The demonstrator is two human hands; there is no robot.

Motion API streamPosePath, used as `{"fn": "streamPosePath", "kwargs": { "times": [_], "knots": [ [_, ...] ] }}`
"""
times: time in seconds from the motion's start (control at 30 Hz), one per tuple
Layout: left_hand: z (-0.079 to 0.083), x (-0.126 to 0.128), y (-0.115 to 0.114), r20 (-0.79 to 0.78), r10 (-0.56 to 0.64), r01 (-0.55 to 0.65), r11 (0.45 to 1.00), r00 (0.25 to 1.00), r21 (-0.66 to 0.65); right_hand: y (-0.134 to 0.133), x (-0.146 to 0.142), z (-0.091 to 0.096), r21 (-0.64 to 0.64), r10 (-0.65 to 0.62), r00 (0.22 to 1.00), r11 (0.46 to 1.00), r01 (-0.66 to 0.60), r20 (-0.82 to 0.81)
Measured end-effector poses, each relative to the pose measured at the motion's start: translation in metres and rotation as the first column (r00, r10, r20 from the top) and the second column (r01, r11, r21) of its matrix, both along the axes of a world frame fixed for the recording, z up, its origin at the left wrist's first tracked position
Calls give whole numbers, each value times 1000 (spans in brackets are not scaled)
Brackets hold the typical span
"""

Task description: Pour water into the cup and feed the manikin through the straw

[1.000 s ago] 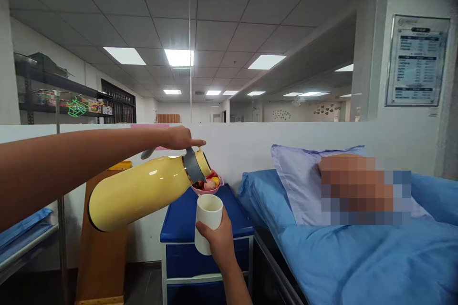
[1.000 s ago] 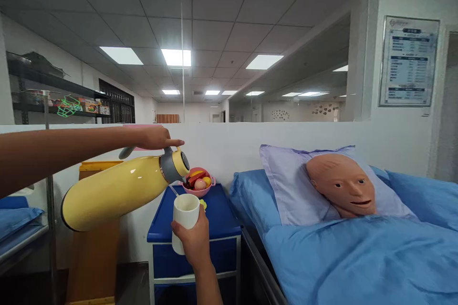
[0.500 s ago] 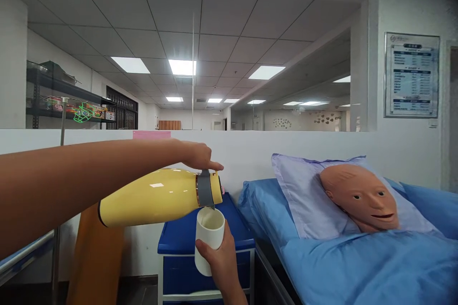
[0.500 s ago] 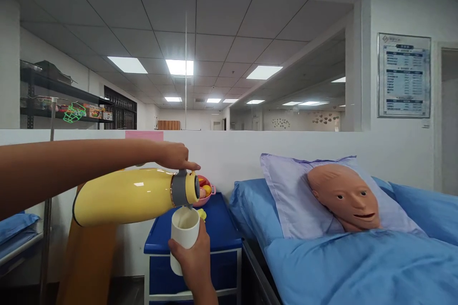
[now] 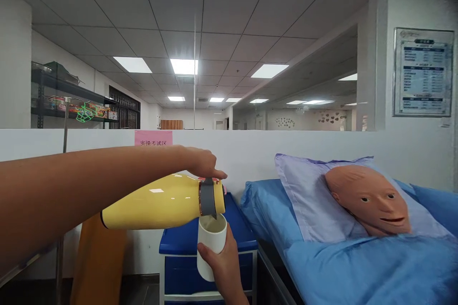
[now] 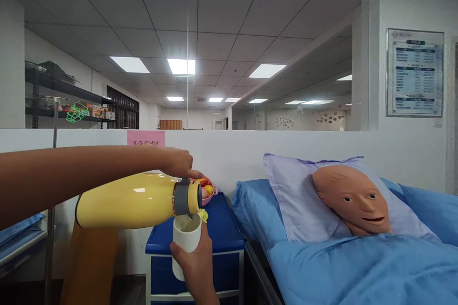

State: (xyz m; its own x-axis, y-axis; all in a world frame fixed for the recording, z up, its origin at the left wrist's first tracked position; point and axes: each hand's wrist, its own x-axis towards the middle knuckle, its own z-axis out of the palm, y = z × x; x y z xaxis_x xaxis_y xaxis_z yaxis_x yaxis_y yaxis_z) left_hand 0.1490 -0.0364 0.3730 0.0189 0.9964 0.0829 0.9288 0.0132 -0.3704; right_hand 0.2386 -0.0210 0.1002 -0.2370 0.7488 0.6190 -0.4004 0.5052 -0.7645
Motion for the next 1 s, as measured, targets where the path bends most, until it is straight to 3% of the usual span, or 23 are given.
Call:
{"fn": "streamPosePath", "kwargs": {
  "times": [0.1,0.6,1.0],
  "knots": [
    [-5,3,0,-24,15,-17,996,1000,-85,1,-1,-5,-12,9,1000,1000,-9,3],
    [-24,2,8,-10,12,-13,992,1000,-128,14,-8,-30,-50,-57,996,997,61,73],
    [-36,15,13,-17,12,-15,986,1000,-167,20,2,-43,-33,-7,991,999,11,133]
  ]
}}
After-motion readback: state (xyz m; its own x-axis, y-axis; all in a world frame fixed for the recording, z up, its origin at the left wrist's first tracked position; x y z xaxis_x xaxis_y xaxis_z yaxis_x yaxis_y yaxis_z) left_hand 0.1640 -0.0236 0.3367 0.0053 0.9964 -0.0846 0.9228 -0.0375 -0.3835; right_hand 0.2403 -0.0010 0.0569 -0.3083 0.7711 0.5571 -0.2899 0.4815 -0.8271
